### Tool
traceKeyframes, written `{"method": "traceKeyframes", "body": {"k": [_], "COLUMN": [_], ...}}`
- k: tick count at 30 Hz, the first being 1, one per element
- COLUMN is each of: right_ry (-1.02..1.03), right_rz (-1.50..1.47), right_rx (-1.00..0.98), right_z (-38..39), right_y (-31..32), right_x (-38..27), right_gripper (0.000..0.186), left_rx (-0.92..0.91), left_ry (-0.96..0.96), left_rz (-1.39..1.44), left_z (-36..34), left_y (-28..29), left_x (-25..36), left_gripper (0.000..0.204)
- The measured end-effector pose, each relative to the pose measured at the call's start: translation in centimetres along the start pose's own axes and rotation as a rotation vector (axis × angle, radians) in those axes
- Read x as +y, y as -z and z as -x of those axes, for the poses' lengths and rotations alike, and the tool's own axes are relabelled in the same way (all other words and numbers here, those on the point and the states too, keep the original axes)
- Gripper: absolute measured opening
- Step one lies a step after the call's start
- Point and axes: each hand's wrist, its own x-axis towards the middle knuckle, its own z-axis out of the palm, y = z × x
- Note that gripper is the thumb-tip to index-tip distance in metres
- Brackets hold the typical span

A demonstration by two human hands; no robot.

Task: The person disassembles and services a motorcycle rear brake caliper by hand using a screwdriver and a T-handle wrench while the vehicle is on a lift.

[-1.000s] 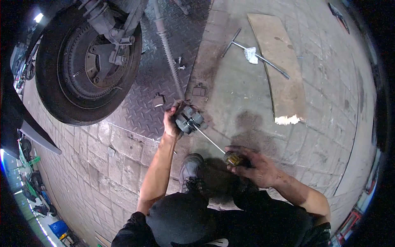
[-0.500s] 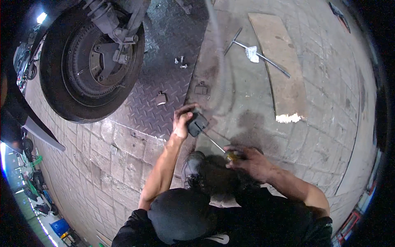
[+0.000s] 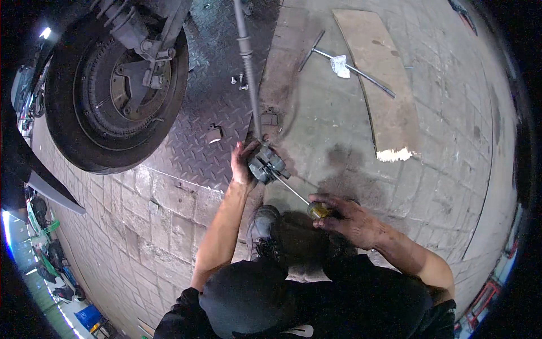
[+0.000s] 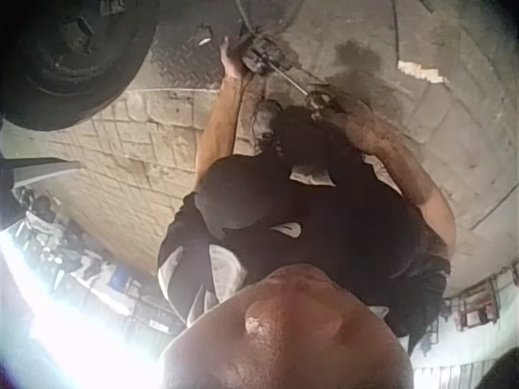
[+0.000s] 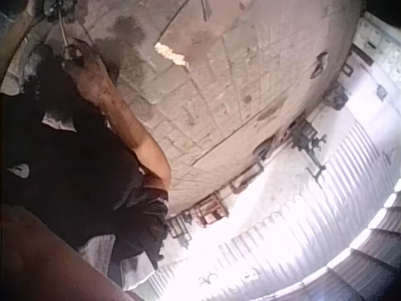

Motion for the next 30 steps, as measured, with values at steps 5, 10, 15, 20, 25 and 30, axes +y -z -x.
{"method": "traceKeyframes", "body": {"k": [5,10,15,20,25,30], "right_ry": [0.055,0.033,-0.007,0.017,0.025,-0.008], "right_rz": [-0.071,-0.082,-0.109,-0.082,-0.104,-0.139], "right_rx": [-0.011,-0.017,-0.008,0.039,0.058,0.043], "right_z": [-0.1,-0.3,-0.1,0.0,0.2,-0.3], "right_y": [-0.4,-0.9,-1.1,-1.5,-1.9,-1.6], "right_x": [0.6,0.4,0.1,0.3,0.7,1.2], "right_gripper": [0.048,0.046,0.043,0.041,0.040,0.041], "left_rx": [-0.003,-0.096,-0.109,-0.011,0.059,0.129], "left_ry": [-0.166,-0.140,-0.146,-0.214,-0.293,-0.284], "left_rz": [-0.147,-0.228,-0.261,-0.248,-0.222,-0.232], "left_z": [0.2,0.3,0.8,0.8,0.6,0.5], "left_y": [2.0,2.0,0.6,0.5,1.8,2.6], "left_x": [-1.9,-0.9,0.1,-0.6,-1.3,-1.7], "left_gripper": [0.060,0.060,0.064,0.063,0.063,0.059]}}
